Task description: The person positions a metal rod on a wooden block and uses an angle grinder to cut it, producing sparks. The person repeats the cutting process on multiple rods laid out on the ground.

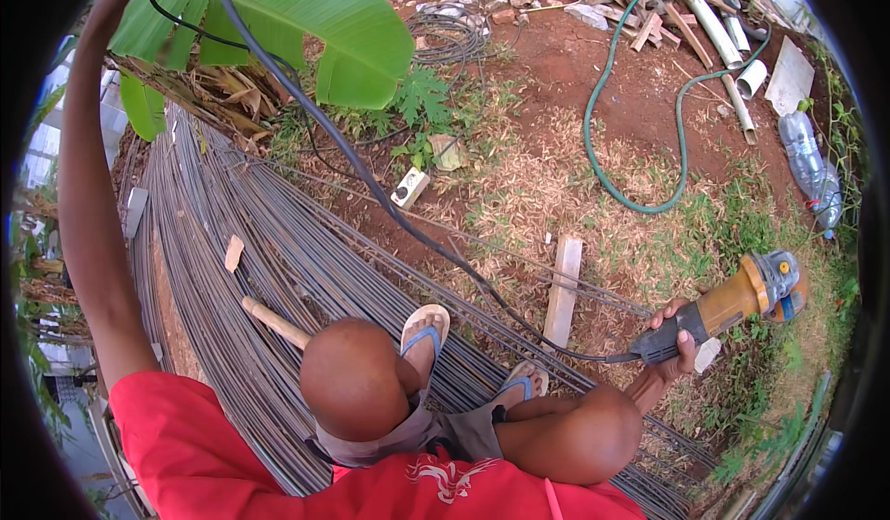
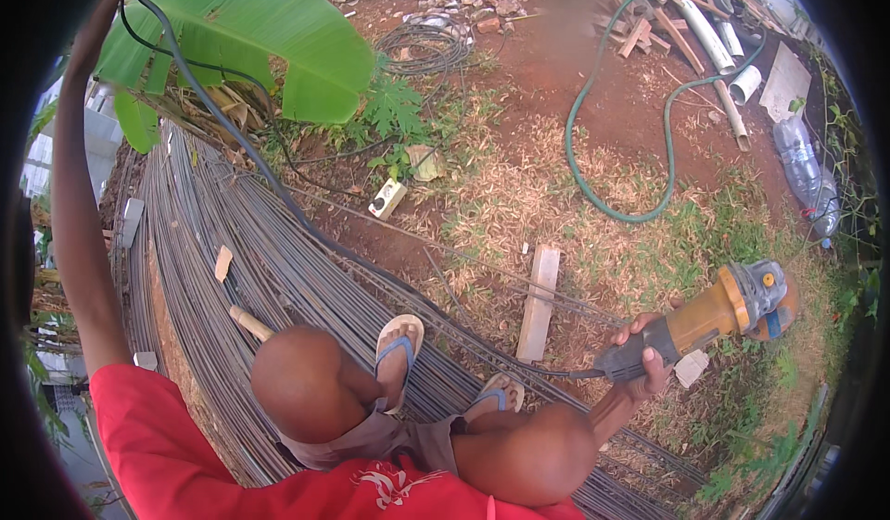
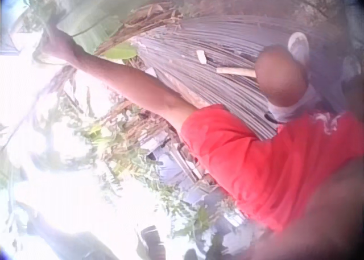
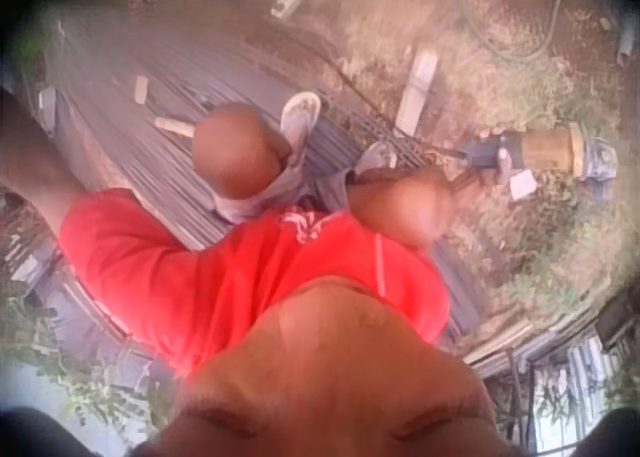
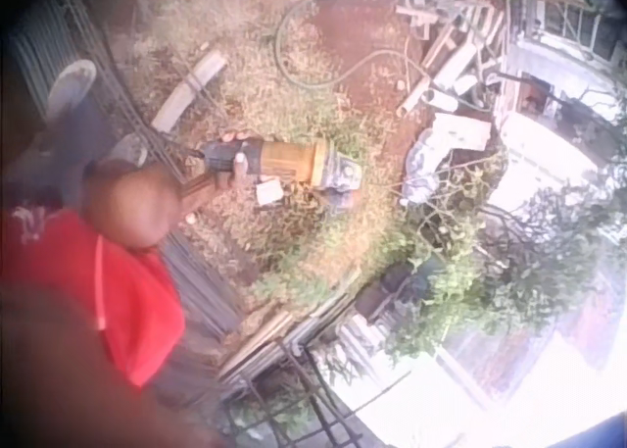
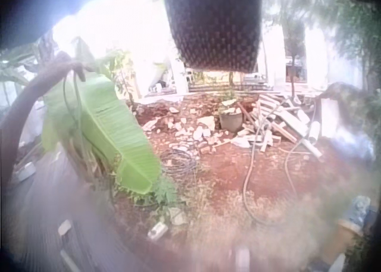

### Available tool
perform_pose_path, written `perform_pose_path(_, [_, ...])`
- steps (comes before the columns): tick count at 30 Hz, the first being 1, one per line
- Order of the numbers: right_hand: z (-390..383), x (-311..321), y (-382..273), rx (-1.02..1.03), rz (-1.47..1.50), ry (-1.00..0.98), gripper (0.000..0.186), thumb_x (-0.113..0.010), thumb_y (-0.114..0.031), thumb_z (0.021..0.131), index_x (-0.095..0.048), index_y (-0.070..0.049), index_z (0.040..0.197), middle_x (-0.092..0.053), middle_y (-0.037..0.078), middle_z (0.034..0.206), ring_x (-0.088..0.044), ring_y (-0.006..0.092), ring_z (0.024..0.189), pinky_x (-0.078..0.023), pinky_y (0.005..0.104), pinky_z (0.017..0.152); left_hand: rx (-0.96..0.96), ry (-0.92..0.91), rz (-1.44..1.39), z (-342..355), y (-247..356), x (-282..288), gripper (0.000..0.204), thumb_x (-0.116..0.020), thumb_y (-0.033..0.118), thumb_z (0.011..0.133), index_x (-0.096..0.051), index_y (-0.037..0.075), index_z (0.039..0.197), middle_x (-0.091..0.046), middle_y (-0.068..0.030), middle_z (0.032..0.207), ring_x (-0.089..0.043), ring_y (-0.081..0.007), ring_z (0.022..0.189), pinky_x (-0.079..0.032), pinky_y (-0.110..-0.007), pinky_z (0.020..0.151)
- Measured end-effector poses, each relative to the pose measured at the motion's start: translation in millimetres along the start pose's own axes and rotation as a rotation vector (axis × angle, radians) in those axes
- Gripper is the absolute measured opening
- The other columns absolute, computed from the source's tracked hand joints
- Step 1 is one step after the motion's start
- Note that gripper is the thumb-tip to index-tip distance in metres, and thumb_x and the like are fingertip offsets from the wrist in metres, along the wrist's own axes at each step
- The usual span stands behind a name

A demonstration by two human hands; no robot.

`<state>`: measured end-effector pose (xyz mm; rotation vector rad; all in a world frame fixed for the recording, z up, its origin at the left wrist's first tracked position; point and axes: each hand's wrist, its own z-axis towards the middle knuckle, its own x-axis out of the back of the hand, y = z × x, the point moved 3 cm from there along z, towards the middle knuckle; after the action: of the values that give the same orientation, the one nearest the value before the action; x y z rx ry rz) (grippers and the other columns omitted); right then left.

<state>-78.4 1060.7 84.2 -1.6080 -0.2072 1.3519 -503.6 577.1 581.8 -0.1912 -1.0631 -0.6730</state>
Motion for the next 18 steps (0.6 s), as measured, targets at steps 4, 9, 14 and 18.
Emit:
perform_pose_path(4, [-7, 5, 9, -0.080, -0.154, -0.055, 0.096, -0.074, -0.014, 0.082, -0.020, 0.000, 0.159, -0.058, 0.020, 0.106, -0.066, 0.0301, 0.089, -0.060, 0.0451, 0.078, 0.201, -0.677, 0.344, -135, -18, -151, 0.053, -0.059, 0.055, 0.104, -0.082, 0.008, 0.108, -0.079, -0.0160, 0.098, -0.074, -0.0213, 0.079, -0.060, -0.043, 0.078])
perform_pose_path(9, [0, 40, 4, -0.089, -0.233, -0.014, 0.088, -0.076, -0.016, 0.079, -0.033, -0.002, 0.155, -0.057, 0.015, 0.115, -0.061, 0.0257, 0.099, -0.056, 0.0419, 0.090, 0.560, -0.769, 0.079, -323, -15, -257, 0.050, -0.064, 0.053, 0.101, -0.080, 0.008, 0.117, -0.078, -0.0212, 0.103, -0.076, -0.0351, 0.099, -0.057, -0.045, 0.091])
perform_pose_path(14, [7, 56, -4, -0.191, -0.288, -0.068, 0.084, -0.076, -0.017, 0.082, -0.035, -0.001, 0.153, -0.054, 0.015, 0.118, -0.059, 0.0247, 0.102, -0.053, 0.0392, 0.092, 1.366, -0.109, 0.184, -640, -97, -260, 0.059, -0.076, 0.050, 0.091, -0.072, 0.004, 0.129, -0.073, -0.0223, 0.124, -0.069, -0.0392, 0.119, -0.053, -0.049, 0.102])
perform_pose_path(18, [20, 46, -3, -0.211, -0.312, -0.093, 0.080, -0.073, -0.012, 0.083, -0.035, 0.000, 0.152, -0.055, 0.015, 0.119, -0.058, 0.0250, 0.103, -0.053, 0.0384, 0.095, 2.008, -0.122, 0.092, -766, -65, -315, 0.105, -0.087, 0.053, 0.080, -0.035, 0.009, 0.159, -0.035, -0.0227, 0.156, -0.048, -0.0488, 0.137, -0.049, -0.060, 0.109])
